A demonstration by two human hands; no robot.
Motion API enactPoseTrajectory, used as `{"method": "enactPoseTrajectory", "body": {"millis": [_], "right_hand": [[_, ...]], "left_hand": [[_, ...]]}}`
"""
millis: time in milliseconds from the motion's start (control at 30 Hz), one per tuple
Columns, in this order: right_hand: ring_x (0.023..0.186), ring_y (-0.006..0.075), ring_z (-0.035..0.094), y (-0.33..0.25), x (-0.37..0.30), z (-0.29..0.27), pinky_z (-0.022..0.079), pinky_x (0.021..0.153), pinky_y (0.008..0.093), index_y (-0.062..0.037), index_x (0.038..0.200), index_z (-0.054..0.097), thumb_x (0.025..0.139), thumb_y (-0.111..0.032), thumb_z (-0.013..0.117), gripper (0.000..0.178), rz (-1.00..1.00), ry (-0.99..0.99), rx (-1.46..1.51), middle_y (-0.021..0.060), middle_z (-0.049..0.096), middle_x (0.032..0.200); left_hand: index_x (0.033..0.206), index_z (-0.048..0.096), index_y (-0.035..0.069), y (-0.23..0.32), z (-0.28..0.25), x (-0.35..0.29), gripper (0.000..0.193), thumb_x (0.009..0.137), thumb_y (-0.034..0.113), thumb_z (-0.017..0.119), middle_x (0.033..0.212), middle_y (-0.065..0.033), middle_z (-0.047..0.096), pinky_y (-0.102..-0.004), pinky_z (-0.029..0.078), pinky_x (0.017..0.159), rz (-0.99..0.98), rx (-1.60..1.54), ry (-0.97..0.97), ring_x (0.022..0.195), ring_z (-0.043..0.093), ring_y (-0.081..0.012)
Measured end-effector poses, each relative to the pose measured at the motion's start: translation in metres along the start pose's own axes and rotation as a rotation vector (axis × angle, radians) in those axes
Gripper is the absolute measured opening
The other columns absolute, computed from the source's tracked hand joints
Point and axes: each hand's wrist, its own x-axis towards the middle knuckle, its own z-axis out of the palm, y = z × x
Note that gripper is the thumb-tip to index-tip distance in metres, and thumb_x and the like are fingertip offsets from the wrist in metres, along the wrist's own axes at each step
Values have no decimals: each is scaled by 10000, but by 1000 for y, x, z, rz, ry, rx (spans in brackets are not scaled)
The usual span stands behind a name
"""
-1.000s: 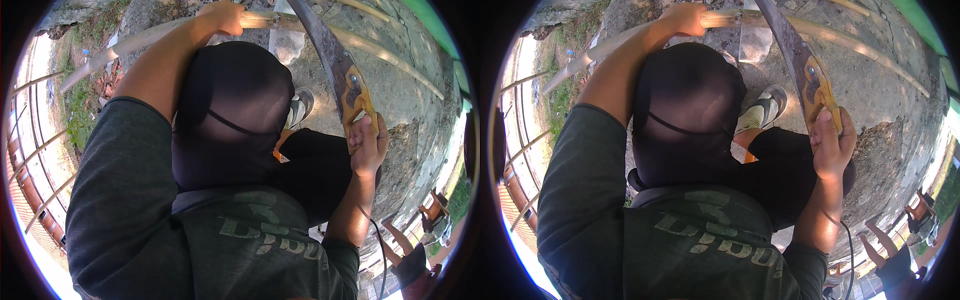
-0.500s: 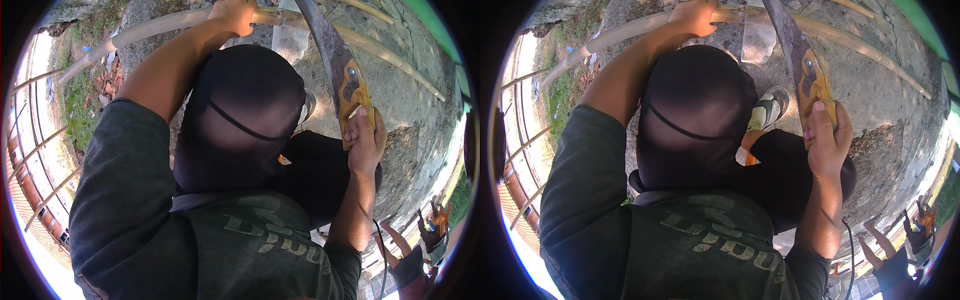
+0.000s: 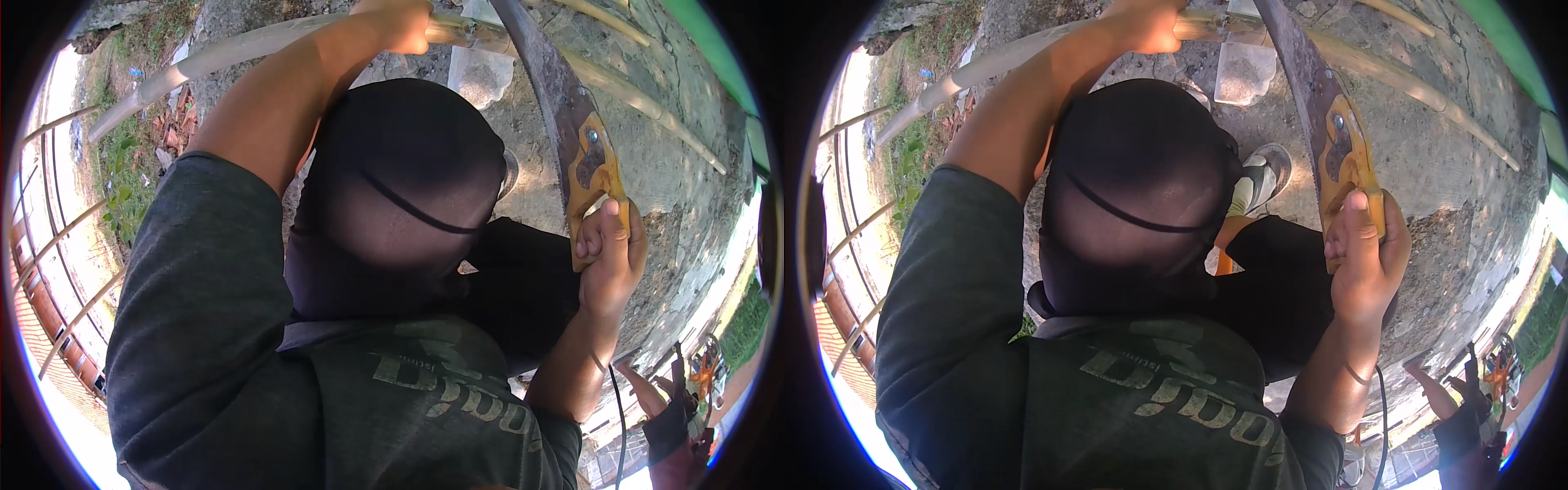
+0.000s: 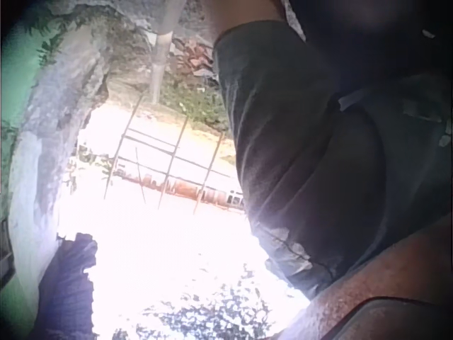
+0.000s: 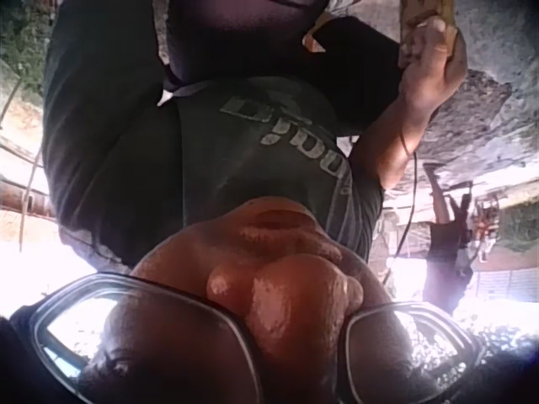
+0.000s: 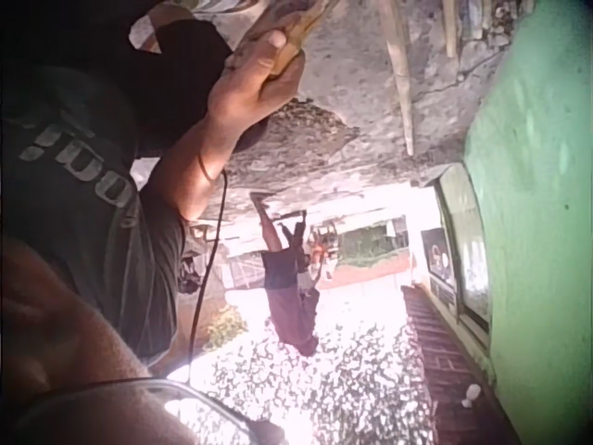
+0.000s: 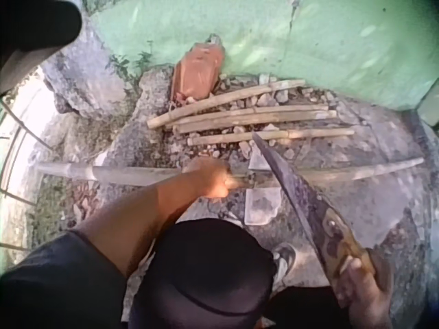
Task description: The recorder is using a hand saw to cut a bamboo pole into smaller sections.
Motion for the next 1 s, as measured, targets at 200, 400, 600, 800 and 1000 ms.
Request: {"method": "enactPoseTrajectory", "body": {"millis": [200, 400, 600, 800, 1000], "right_hand": [[581, 53, 418, 4, 13, 14, 384, 558, 222, -56, 853, 542, 1037, -404, 551, 393, 27, -74, -189, -25, 463, 666], [554, 54, 411, 9, 9, 13, 410, 549, 242, -74, 812, 514, 1041, -432, 527, 425, 70, -58, -57, -31, 430, 630], [502, 75, 389, 12, -1, -8, 431, 559, 268, -94, 741, 456, 1044, -453, 500, 471, 46, -44, 100, -35, 373, 574], [494, 85, 372, 11, -2, -14, 436, 572, 300, -90, 736, 444, 1046, -451, 491, 479, 39, -46, 106, -31, 348, 570], [485, 82, 364, 6, -13, -12, 439, 565, 290, -91, 739, 442, 1060, -405, 476, 450, 17, -30, 149, -29, 352, 574]], "left_hand": [[887, 759, 143, 7, -9, -7, 230, 766, 312, 660, 831, -159, 731, -457, 563, 729, 11, -68, -55, 837, 719, -348], [883, 756, 102, 1, -9, -4, 257, 765, 311, 664, 879, -167, 733, -466, 563, 749, 120, 17, -103, 850, 719, -351], [879, 759, 80, 0, 2, -3, 296, 754, 338, 684, 884, -190, 732, -468, 573, 754, 15, 6, 27, 845, 722, -364], [881, 764, 79, 0, 7, 0, 290, 749, 328, 698, 881, -192, 732, -466, 577, 767, -14, 8, 5, 860, 725, -365], [883, 768, 79, 1, 6, -1, 279, 733, 306, 706, 876, -190, 735, -463, 576, 773, 2, 41, 9, 856, 726, -359]]}}
